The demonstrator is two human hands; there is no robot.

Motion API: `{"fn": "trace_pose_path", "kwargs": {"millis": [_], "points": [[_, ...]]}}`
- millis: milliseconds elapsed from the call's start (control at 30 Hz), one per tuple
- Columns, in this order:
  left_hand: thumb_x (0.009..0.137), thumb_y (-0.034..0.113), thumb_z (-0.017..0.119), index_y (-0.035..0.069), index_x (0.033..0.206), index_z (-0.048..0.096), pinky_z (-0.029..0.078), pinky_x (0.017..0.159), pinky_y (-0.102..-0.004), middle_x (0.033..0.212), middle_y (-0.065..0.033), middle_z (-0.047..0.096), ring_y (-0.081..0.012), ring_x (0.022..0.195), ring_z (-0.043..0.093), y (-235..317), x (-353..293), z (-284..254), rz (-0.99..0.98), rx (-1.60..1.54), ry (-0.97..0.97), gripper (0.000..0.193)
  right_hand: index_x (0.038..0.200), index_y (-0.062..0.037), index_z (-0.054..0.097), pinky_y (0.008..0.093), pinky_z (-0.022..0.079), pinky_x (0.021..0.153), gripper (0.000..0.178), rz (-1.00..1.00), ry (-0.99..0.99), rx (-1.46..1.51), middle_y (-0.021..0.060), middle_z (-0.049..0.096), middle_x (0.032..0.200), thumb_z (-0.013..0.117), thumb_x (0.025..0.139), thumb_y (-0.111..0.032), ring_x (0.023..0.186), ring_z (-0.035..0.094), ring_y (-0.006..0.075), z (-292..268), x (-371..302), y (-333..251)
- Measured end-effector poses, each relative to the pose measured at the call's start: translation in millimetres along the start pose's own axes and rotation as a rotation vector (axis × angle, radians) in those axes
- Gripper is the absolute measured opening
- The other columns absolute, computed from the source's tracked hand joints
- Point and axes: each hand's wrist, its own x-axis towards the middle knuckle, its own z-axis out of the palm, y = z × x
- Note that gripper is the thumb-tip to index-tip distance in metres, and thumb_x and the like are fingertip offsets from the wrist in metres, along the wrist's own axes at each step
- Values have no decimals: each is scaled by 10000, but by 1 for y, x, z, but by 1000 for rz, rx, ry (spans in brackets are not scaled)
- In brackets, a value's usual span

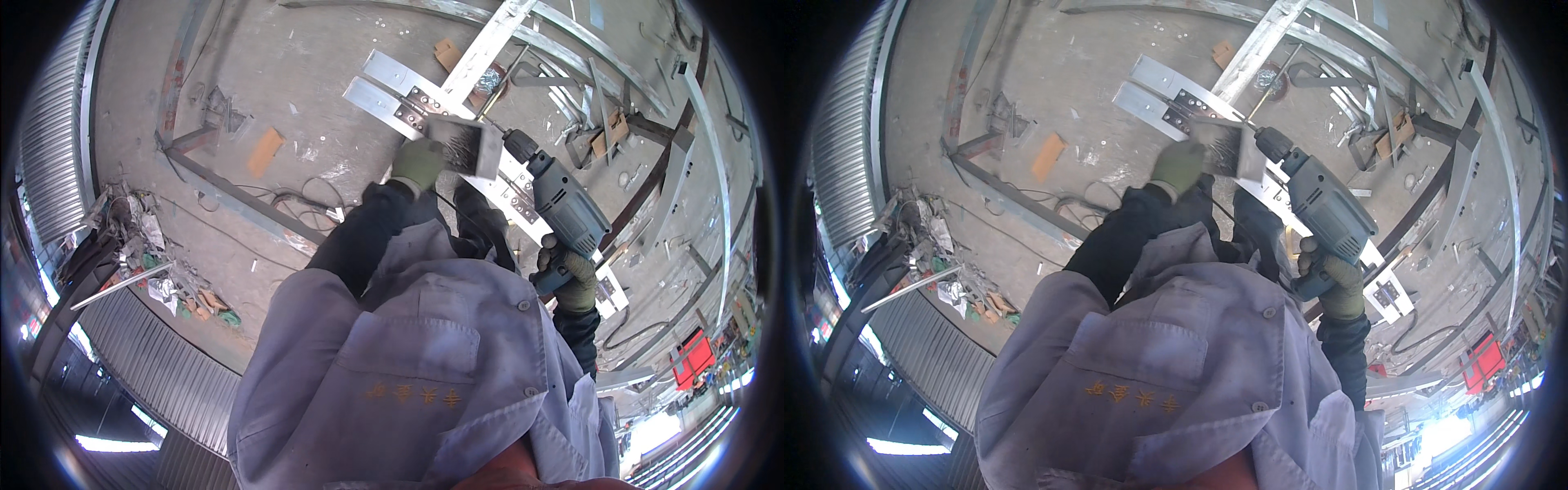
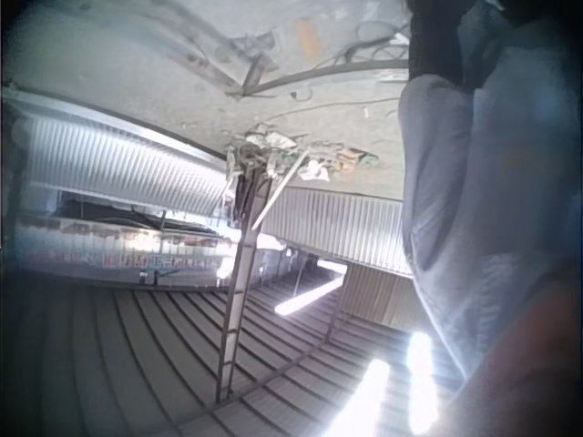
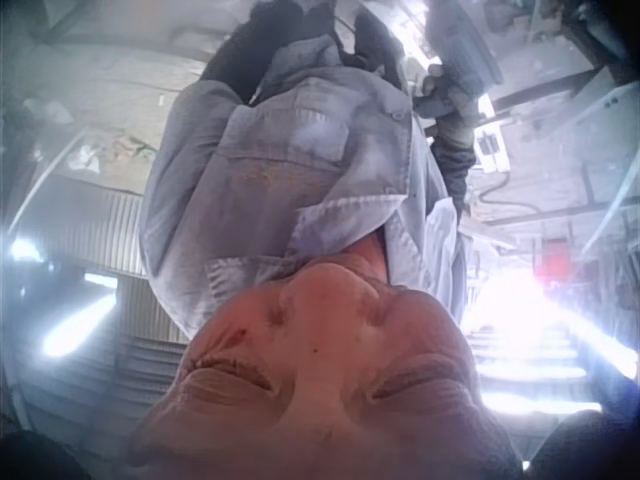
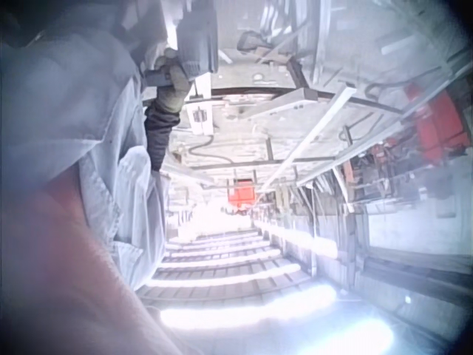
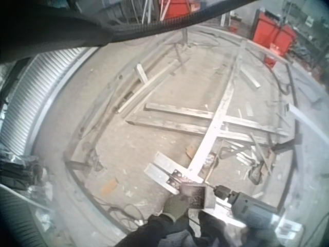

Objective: The person uses a corded electric drill to fasten screws into metal hinges attached to a metal frame. They repeatedly pick up screws, align them with holes, and drive them in while seated on the floor.

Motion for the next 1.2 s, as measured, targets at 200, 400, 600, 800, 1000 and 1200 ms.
{"fn": "trace_pose_path", "kwargs": {"millis": [200, 400, 600, 800, 1000, 1200], "points": [[925, 270, 786, 87, 1116, 732, 597, 881, -541, 1045, -218, 794, -426, 985, 770, -99, 50, -18, -259, 114, 43, 271, 1457, 49, 615, 533, 747, 825, 657, 63, -81, 49, 142, 759, 1282, 895, 946, -255, 1055, 781, 276, -8, 5, 1], [1008, 381, 755, 33, 1144, 717, 599, 760, -454, 1010, -180, 803, -310, 897, 769, -224, 90, 31, -898, -837, 268, 375, 1397, 7, 700, 366, 623, 790, 657, 111, 5, -103, 114, 796, 1202, 914, 860, -305, 949, 772, 234, 29, 22, 2], [1089, 534, 656, -2, 1148, 694, 555, 559, -353, 942, -118, 774, -199, 647, 702, -126, 73, -26, -1050, -1226, 187, 541, 1362, 20, 716, 359, 667, 782, 515, 100, 78, -399, 115, 801, 1191, 862, 936, -230, 975, 768, 213, 51, 36, 4], [1040, 492, 729, -4, 1144, 720, 600, 750, -426, 919, -138, 768, -238, 806, 730, -119, -6, 37, -191, -64, 73, 507, 1406, 5, 706, 339, 600, 890, 496, 154, 79, -645, 108, 810, 1226, 803, 922, -48, 1008, 754, 181, 49, 71, 31], [1026, 314, 684, 19, 1149, 802, 568, 911, -449, 1070, -183, 801, -307, 1012, 748, -4, -17, 41, -556, -953, -92, 340, 1534, -56, 656, 364, 596, 988, 658, 92, 97, -822, 112, 797, 1283, 865, 915, -132, 1119, 746, 203, 49, 94, 62], [1066, 318, 625, 36, 1194, 797, 560, 930, -420, 1107, -176, 806, -287, 1040, 743, 18, -20, 31, -560, -998, -131, 355, 1642, -102, 585, 404, 599, 1027, 794, -53, 47, -1069, 175, 795, 1332, 875, 909, -193, 1201, 771, 269, 53, 104, 75]]}}
